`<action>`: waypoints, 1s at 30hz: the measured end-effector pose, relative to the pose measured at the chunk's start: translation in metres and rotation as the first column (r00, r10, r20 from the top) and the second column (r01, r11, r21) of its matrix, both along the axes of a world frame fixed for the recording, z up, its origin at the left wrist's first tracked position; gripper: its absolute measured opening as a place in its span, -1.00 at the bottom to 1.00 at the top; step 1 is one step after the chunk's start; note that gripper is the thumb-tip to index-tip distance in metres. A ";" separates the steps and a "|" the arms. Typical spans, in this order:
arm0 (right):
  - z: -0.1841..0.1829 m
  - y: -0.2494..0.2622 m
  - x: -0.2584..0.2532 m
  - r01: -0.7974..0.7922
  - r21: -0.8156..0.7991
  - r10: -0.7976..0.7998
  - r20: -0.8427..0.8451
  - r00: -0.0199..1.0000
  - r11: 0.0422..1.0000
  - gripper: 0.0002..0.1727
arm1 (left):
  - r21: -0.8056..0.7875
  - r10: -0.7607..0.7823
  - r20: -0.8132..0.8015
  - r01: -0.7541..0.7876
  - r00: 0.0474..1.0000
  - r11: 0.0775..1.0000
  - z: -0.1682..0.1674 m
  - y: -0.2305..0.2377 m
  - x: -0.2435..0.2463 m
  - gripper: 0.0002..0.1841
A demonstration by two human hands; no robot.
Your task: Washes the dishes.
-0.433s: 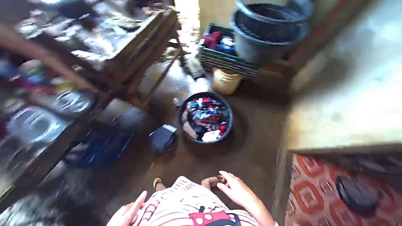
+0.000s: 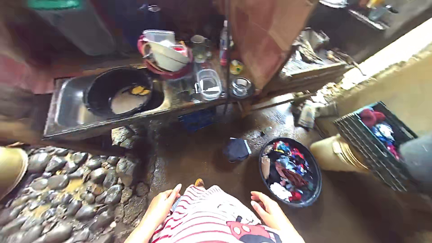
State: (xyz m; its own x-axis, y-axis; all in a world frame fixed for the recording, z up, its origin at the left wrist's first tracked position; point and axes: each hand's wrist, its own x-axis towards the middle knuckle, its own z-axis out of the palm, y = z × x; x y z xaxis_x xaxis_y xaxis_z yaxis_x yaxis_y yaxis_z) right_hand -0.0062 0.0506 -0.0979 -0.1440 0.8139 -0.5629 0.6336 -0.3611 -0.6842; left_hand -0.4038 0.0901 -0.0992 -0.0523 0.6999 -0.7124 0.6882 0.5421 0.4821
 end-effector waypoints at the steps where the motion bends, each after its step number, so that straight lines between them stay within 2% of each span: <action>1: 0.002 0.024 -0.021 -0.071 0.007 0.071 0.001 0.998 0.997 -0.46 | -0.011 0.047 -0.012 -0.047 0.999 0.999 -0.003 0.001 -0.023 -0.30; 3: 0.013 0.068 -0.062 -0.219 -0.016 0.219 0.014 0.976 0.976 -0.46 | -0.023 0.094 -0.021 -0.094 0.995 0.995 -0.004 0.002 -0.058 -0.29; 8: 0.026 0.155 -0.140 -0.416 -0.007 0.415 -0.038 0.909 0.910 -0.49 | -0.072 -0.004 -0.007 0.004 1.000 0.997 -0.028 0.018 -0.116 -0.42; 10: 0.021 0.192 -0.162 -0.469 -0.004 0.469 -0.026 0.883 0.883 -0.50 | -0.043 0.058 0.018 -0.057 0.998 0.997 -0.038 0.041 -0.129 -0.43; 13: 0.021 0.252 -0.195 -0.519 0.022 0.519 -0.028 0.854 0.854 -0.52 | 0.061 0.185 0.139 -0.195 0.973 0.979 -0.036 0.084 -0.137 -0.44; 16: 0.022 0.322 -0.228 -0.485 0.099 0.494 -0.119 0.861 0.869 -0.53 | 0.134 0.247 0.233 -0.282 0.941 0.950 -0.027 0.128 -0.144 -0.49; 18: 0.019 0.378 -0.244 -0.315 0.140 0.341 -0.249 0.906 0.939 -0.53 | 0.163 0.248 0.256 -0.295 0.934 0.941 -0.024 0.158 -0.153 -0.51; 20: 0.012 0.433 -0.256 0.032 0.090 0.009 -0.428 0.904 0.995 -0.57 | 0.192 0.293 0.278 -0.352 0.915 0.916 -0.026 0.185 -0.164 -0.55; 21: 0.007 0.461 -0.260 0.226 0.045 -0.175 -0.498 0.849 0.973 -0.60 | 0.204 0.333 0.287 -0.397 0.898 0.895 -0.027 0.197 -0.168 -0.57; 23: -0.005 0.510 -0.261 0.540 -0.096 -0.490 -0.573 0.657 0.836 -0.60 | 0.207 0.407 0.298 -0.475 0.863 0.856 -0.022 0.218 -0.174 -0.59; 24: -0.011 0.532 -0.258 0.638 -0.171 -0.600 -0.581 0.550 0.751 -0.58 | 0.202 0.423 0.314 -0.496 0.850 0.845 -0.018 0.232 -0.175 -0.60; 25: -0.016 0.553 -0.254 0.700 -0.228 -0.675 -0.574 0.464 0.676 -0.57 | 0.194 0.436 0.338 -0.515 0.834 0.835 -0.014 0.249 -0.177 -0.61; 27: -0.029 0.579 -0.246 0.771 -0.297 -0.771 -0.524 0.362 0.564 -0.55 | 0.155 0.484 0.410 -0.582 0.773 0.799 -0.012 0.278 -0.181 -0.63; 28: -0.034 0.588 -0.243 0.797 -0.316 -0.809 -0.487 0.329 0.514 -0.53 | 0.133 0.520 0.463 -0.636 0.718 0.760 -0.011 0.292 -0.183 -0.64; 30: -0.044 0.596 -0.238 0.843 -0.327 -0.868 -0.410 0.280 0.427 -0.48 | 0.030 0.600 0.589 -0.757 0.541 0.653 -0.005 0.319 -0.184 -0.66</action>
